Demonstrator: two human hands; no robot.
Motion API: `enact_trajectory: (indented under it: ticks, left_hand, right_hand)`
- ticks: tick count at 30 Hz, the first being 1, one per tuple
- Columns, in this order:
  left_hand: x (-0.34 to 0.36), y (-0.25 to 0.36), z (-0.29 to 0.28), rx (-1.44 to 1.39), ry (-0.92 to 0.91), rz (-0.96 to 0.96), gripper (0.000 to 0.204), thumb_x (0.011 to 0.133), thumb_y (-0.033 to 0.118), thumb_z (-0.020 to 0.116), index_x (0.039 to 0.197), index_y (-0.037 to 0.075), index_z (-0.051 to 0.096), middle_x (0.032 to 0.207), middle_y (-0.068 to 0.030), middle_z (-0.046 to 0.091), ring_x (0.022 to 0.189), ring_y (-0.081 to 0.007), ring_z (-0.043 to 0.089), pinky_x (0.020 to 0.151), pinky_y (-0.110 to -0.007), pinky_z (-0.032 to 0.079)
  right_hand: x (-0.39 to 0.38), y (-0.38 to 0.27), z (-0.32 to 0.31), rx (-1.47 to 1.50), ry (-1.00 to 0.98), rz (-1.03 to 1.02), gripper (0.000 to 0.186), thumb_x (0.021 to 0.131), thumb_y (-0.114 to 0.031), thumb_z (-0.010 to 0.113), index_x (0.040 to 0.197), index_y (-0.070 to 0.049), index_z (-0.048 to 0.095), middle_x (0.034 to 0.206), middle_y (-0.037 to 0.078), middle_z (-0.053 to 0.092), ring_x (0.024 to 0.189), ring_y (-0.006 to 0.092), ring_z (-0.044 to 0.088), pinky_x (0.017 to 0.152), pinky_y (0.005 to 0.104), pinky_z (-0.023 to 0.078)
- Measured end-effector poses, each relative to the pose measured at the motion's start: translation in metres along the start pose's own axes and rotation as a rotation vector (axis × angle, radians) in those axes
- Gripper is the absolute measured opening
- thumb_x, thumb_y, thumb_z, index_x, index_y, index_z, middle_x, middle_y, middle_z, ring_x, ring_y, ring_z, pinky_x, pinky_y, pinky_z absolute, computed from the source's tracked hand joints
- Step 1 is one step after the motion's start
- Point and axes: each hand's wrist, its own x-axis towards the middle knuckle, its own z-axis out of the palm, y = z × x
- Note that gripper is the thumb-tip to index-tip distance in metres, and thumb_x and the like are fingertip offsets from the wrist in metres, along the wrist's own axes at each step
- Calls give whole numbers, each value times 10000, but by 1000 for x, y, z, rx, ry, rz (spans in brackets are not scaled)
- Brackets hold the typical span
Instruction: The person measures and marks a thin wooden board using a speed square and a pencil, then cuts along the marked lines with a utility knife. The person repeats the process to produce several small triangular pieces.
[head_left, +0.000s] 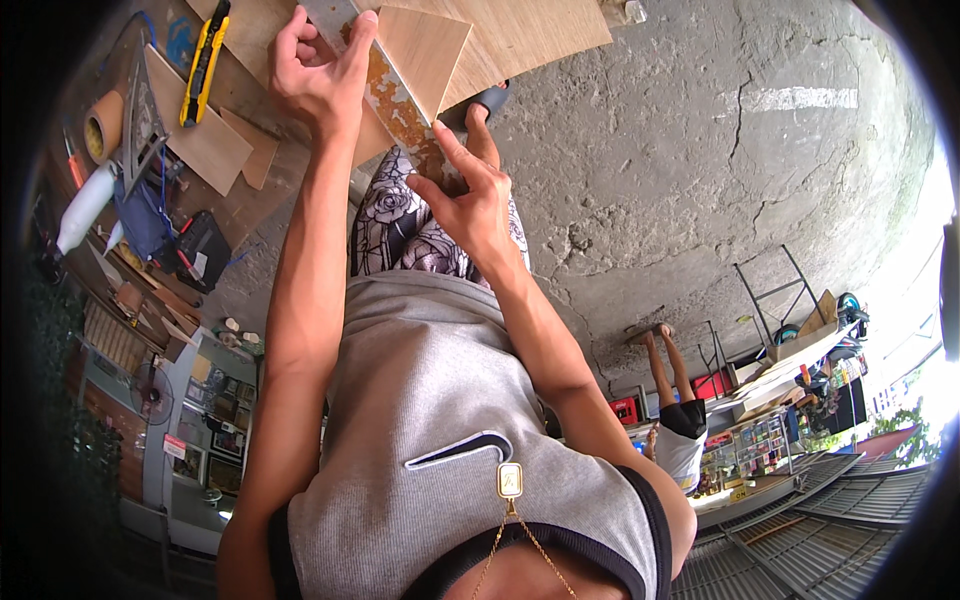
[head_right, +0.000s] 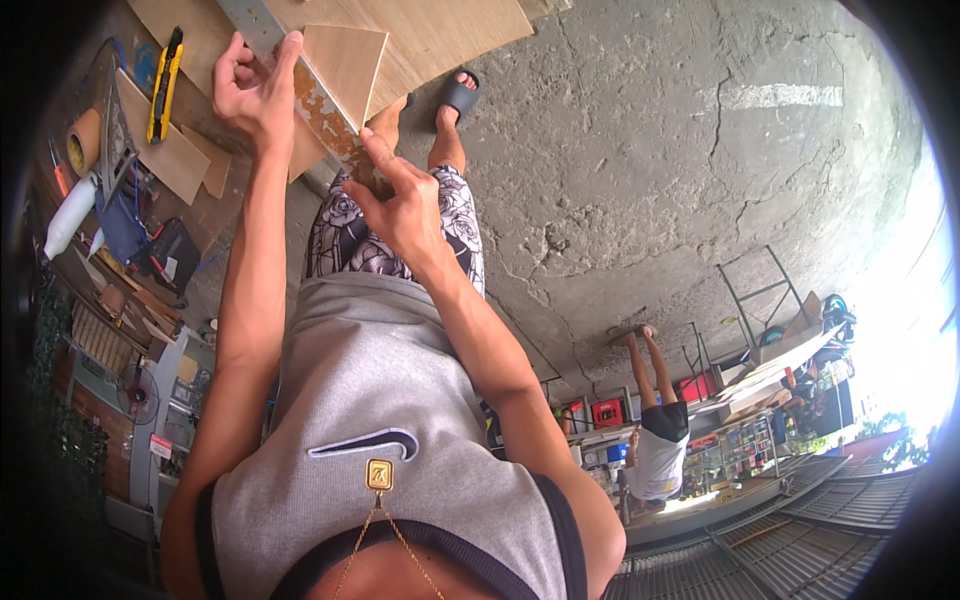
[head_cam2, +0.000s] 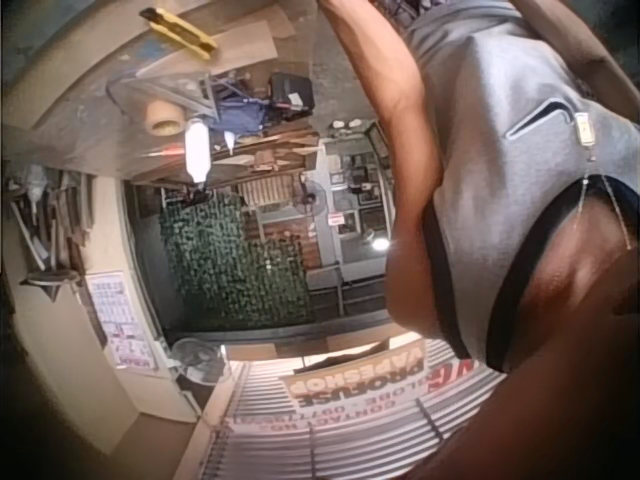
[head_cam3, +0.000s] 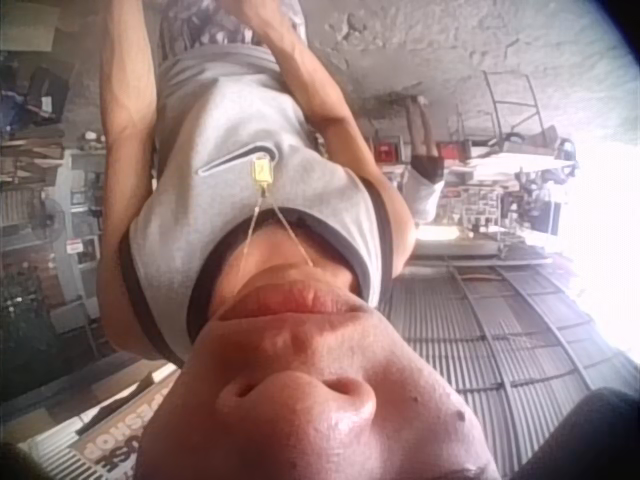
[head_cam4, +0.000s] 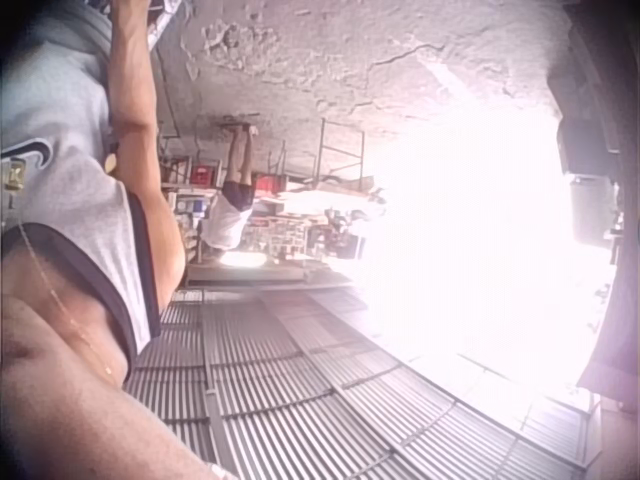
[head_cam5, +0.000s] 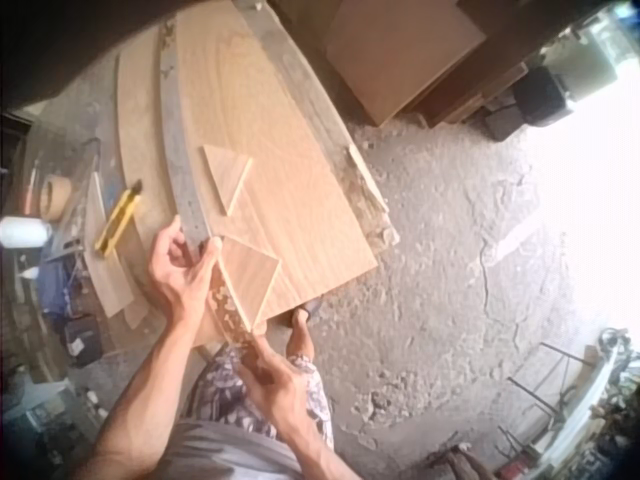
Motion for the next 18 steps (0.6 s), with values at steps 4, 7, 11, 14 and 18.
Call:
enact_trajectory:
  ticks: [4, 7, 11, 14, 18]
  left_hand:
    - [0, -4, 2, -37, 22, 18, 614, 602, 236, 933, 1090, -27, 669, 859, 16, 542, 759, -84, 450, 658, -234, 442]
    - [0, -4, 3, -130, 27, -19, 605, 600, 216, 934, 1088, -25, 671, 860, 16, 539, 758, -83, 452, 657, -231, 447]
    - [1, -6, 1, -65, 11, -21, 596, 603, 200, 934, 1086, -28, 670, 866, 14, 534, 752, -82, 455, 654, -229, 452]
    - [1, -3, 0, -98, 5, -59, 603, 604, 204, 934, 1091, -31, 668, 871, 13, 534, 748, -82, 458, 658, -227, 452]
    - [1, -2, 0, -126, 5, -57, 617, 612, 221, 931, 1105, -33, 661, 878, 14, 536, 747, -81, 463, 666, -227, 452]
  right_hand:
    - [0, 1, 1, 2, 5, -8, 655, 711, -85, 813, 1318, -66, 567, 998, 231, 688, 876, 337, 696, 756, 351, 547]
    - [-1, 0, 2, 7, 7, -1, 646, 715, -88, 810, 1316, -74, 572, 1032, 239, 682, 920, 347, 693, 779, 356, 555]
    - [-2, 2, 4, 6, -10, 8, 652, 718, -94, 808, 1323, -81, 566, 1055, 248, 674, 935, 356, 691, 777, 367, 562]
    - [-2, 1, 4, -24, -14, 9, 658, 720, -95, 805, 1330, -82, 560, 1045, 248, 675, 910, 355, 696, 762, 369, 564]
    - [-2, -2, 3, -27, -14, 16, 661, 724, -93, 803, 1336, -82, 556, 1003, 235, 684, 864, 344, 705, 733, 365, 564]
